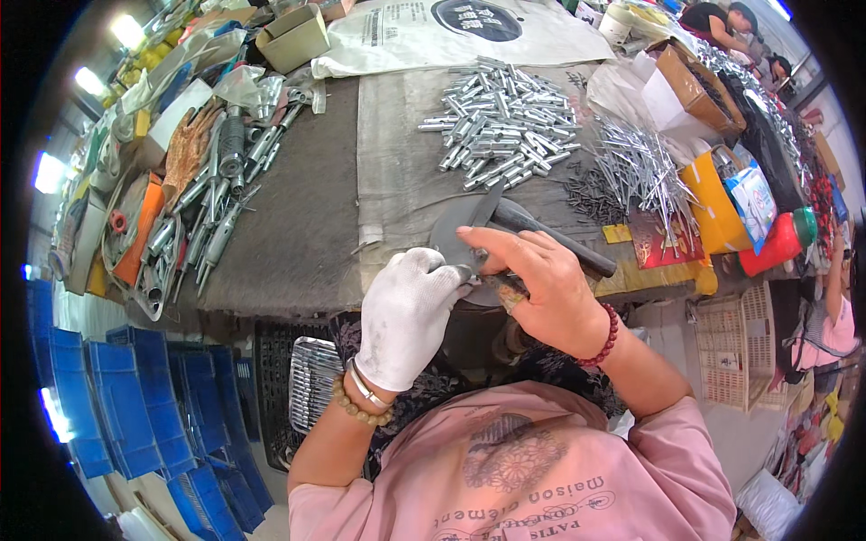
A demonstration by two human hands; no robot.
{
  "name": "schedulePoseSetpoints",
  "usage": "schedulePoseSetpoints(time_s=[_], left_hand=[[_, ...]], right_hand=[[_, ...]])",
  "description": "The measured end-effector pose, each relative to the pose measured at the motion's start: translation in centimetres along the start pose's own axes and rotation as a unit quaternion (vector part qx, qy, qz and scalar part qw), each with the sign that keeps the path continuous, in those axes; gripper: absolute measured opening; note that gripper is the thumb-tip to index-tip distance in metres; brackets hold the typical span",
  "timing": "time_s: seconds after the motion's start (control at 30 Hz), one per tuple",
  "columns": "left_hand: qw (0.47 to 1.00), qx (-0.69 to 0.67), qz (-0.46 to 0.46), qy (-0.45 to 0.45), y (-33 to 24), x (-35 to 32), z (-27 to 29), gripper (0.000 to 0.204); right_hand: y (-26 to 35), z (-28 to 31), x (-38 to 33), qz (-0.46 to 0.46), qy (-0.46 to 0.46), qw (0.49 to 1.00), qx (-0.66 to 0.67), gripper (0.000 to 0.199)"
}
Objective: The person assembles metal fasteners by inserting pins into cylindrical sleeves and hammering them on a round metal anvil plate, occasionally reaching down to retrieve more metal pins from a large bag.
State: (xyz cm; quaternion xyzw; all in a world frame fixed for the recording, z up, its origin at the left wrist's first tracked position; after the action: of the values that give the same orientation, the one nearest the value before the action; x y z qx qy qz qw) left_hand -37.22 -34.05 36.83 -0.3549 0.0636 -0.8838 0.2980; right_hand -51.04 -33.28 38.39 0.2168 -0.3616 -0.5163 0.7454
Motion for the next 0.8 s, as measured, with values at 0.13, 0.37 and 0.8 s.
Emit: schedulePoseSetpoints(time_s=[0.13, 0.37, 0.8], left_hand=[[1.0, 0.002, 0.005, 0.005, 0.1, -0.2, -0.2, 0.014], [1.0, -0.009, 0.01, -0.005, 0.0, 0.0, -0.1, 0.016], [0.999, 0.028, 0.011, 0.014, 0.6, -1.4, -0.7, 0.03]], right_hand=[[0.7, -0.2, 0.5, 0.005, 0.062, 0.996, -0.067, 0.078], [2.0, -0.3, 1.2, 0.043, 0.103, 0.987, -0.117, 0.078], [3.5, -1.7, -0.4, 0.147, 0.023, 0.969, -0.196, 0.064]])
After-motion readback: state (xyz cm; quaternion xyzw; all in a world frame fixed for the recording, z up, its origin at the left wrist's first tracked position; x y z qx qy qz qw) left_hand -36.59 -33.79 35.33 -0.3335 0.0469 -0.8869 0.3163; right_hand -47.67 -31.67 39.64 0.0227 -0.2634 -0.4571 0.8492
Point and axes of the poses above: each hand's wrist, its own x-axis towards the middle knuckle, its own z-axis out of the back of the hand, y = z × x, the point moved 9 cm from there along x, towards the middle knuckle, and after that the axes turned 14 degrees about -z, right-handed, at the moved point
